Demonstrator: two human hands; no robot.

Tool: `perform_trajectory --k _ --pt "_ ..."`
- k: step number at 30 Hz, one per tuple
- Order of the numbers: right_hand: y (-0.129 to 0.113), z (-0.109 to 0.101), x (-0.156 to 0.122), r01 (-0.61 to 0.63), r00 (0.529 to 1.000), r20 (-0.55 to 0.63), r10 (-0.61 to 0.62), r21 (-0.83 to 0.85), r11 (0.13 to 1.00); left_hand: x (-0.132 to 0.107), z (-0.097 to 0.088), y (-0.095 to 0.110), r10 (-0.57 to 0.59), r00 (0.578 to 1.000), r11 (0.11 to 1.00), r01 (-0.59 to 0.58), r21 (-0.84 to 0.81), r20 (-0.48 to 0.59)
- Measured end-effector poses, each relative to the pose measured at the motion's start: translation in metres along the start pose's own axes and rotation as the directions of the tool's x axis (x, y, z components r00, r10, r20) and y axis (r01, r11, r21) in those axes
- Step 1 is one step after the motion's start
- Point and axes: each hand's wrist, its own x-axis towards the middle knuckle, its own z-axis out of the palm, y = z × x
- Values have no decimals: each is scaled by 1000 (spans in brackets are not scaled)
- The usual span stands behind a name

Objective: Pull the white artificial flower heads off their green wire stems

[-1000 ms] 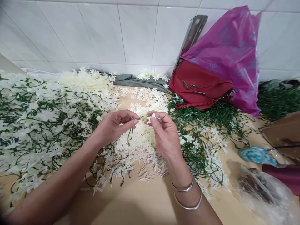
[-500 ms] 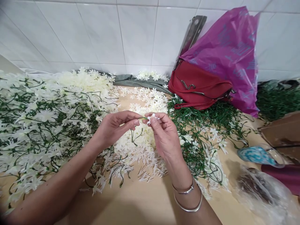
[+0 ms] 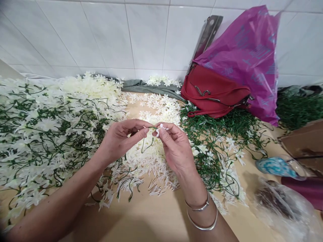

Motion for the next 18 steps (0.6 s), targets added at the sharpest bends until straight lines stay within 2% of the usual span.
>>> perform_trajectory --k 4,10,14,18 --pt "4 2 -1 -18 1000 0 18 28 999 -1 3 5 -18 1000 998 19 -63 20" --pt "6 1 0 -129 992 13 129 122 984 1 4 -2 -61 998 980 63 -189 13" --pt "6 0 0 -132 991 10 132 168 977 1 3 -5 -63 998 982 65 -178 21" --pt "7 0 0 -105 994 -2 106 141 984 1 4 -4 -60 998 988 63 -144 28"
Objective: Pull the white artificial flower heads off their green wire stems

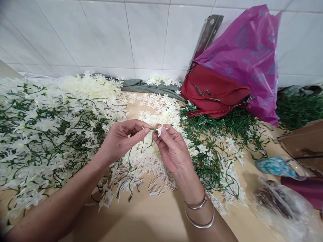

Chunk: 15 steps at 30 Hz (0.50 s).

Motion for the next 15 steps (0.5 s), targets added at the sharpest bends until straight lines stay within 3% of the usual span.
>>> perform_trajectory --k 9,15 --pt "0 1 1 -2 999 -36 3 31 1000 0 2 1 -11 1000 1000 11 -29 -6" --pt "1 2 0 17 999 -34 -18 -51 999 -1 2 3 -5 1000 1000 5 -9 -20"
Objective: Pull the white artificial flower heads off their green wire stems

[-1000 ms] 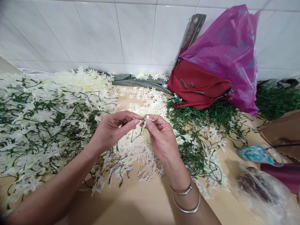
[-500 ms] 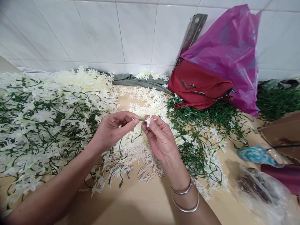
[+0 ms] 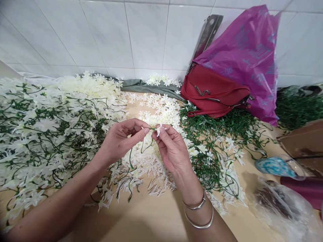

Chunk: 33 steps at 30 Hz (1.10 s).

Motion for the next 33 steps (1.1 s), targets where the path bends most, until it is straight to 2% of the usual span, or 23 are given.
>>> perform_trajectory --k 7,16,22,28,33 --pt "2 -1 0 -6 1000 -1 6 -16 1000 0 4 -1 -8 999 993 12 -115 32" --pt "2 2 0 -2 1000 -7 2 -8 1000 -2 16 -14 -43 999 979 44 -200 10" --pt "0 3 0 3 1000 -24 -4 -44 999 -1 14 -16 -18 1000 983 22 -180 25" --pt "-6 0 1 -70 998 0 70 -57 996 1 10 -15 47 997 991 -40 -125 59" --pt "-6 -5 2 -115 993 34 117 -66 991 1 10 -15 50 996 992 -41 -117 75"
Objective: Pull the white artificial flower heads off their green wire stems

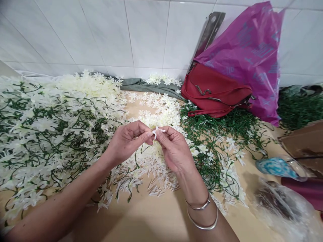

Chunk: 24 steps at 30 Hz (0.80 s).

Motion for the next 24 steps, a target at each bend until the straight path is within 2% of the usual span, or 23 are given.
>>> perform_trajectory --k 4,8,11,19,24 --pt "1 -1 0 -19 1000 13 19 16 1000 0 2 -2 -14 1000 999 14 -28 -2" --pt "-1 -2 1 -29 1000 8 29 9 1000 1 4 -3 -100 995 985 101 -138 11" --pt "-1 -5 2 -44 999 3 44 15 999 2 4 -5 -137 990 977 141 -158 33" --pt "4 -4 4 -43 999 -8 43 5 999 0 4 -10 -111 994 990 110 -92 0" --pt "4 -3 4 -29 1000 10 29 23 999 -1 9 -11 -75 996 988 68 -135 -46"
